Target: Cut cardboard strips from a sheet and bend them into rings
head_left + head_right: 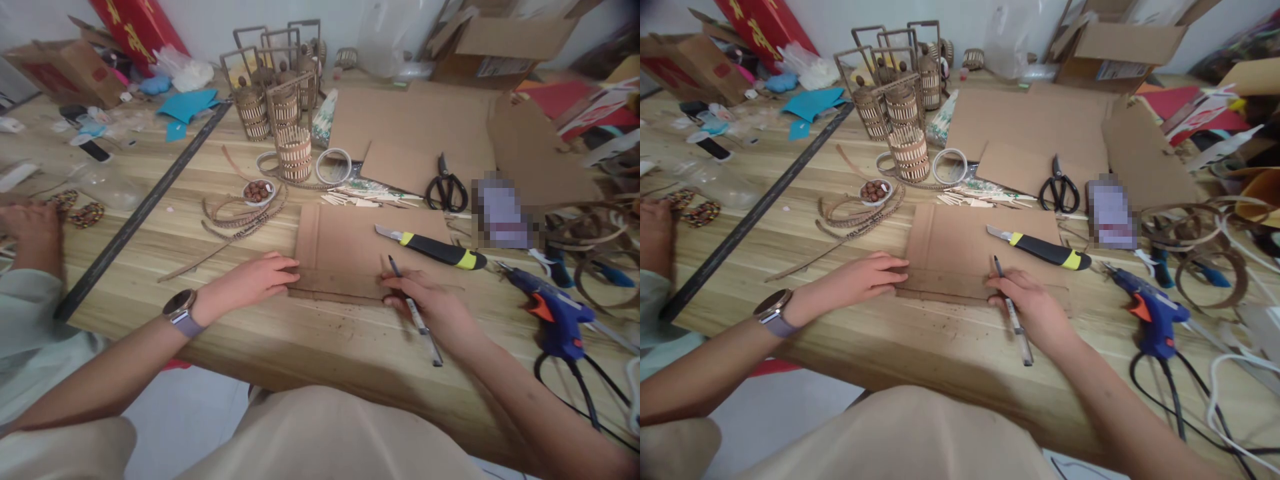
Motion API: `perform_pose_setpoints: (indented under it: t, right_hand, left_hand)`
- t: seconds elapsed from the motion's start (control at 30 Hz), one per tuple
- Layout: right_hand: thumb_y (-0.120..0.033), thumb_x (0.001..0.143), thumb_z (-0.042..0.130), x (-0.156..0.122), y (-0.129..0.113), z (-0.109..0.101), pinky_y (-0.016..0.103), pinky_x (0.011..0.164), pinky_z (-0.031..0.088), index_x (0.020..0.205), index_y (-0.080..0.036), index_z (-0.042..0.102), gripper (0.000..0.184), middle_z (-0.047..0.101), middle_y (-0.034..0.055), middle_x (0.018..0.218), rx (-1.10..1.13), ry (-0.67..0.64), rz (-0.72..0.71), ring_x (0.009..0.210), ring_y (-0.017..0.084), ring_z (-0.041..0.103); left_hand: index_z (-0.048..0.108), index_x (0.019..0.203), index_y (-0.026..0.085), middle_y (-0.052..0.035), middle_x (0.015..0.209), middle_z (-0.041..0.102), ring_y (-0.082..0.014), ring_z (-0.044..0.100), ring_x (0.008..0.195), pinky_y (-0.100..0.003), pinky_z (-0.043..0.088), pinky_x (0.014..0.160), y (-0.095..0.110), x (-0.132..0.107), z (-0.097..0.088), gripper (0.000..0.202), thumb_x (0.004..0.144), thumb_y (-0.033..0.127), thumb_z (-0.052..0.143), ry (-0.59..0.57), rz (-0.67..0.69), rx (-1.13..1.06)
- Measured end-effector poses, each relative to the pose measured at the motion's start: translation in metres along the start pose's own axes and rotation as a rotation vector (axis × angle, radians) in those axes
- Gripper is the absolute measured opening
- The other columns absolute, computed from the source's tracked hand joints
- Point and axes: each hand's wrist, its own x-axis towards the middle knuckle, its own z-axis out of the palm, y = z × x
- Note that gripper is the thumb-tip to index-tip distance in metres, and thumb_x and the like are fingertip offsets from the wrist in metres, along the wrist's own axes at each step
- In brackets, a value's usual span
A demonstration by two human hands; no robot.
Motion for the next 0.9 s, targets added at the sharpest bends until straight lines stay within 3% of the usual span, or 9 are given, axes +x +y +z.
perform_pose_setpoints:
  t: [0.63,0.8,0.9]
  right_hand:
    - [-0.032,0.096,0.054,-0.001,-0.002,-0.001,0.046,0.091,0.057,0.104,-0.024,0.07,0.02,0.074,0.0095,0.111,-0.023,0.004,0.001,0.107,0.028,0.068]
    - [-0.034,0.095,0.055,-0.001,0.0,0.0,0.046,0.092,0.057,0.105,-0.026,0.07,0.019,0.073,0.0087,0.113,-0.008,-0.007,0.022,0.108,0.028,0.068]
    - [-0.033,0.095,0.055,0.0,-0.001,-0.001,0.045,0.092,0.056,0.105,-0.026,0.07,0.019,0.073,0.0087,0.113,0.001,-0.006,0.021,0.108,0.028,0.067]
  left_hand:
    - [0.071,0.122,0.019,-0.0119,0.137,0.063,-0.0231,0.056,0.115,-0.036,0.051,0.098,0.003,-0.003,0.003,0.028,0.098,0.02,0.056,0.008,0.02,0.023]
    - [0.071,0.118,0.018,-0.0119,0.134,0.063,-0.023,0.054,0.113,-0.034,0.05,0.096,0.005,-0.001,-0.005,0.026,0.098,0.019,0.056,-0.012,0.039,0.049]
    - [0.072,0.114,0.019,-0.0107,0.131,0.062,-0.0241,0.051,0.116,-0.032,0.048,0.094,0.007,0.005,-0.014,0.027,0.094,0.01,0.056,-0.076,0.064,0.123]
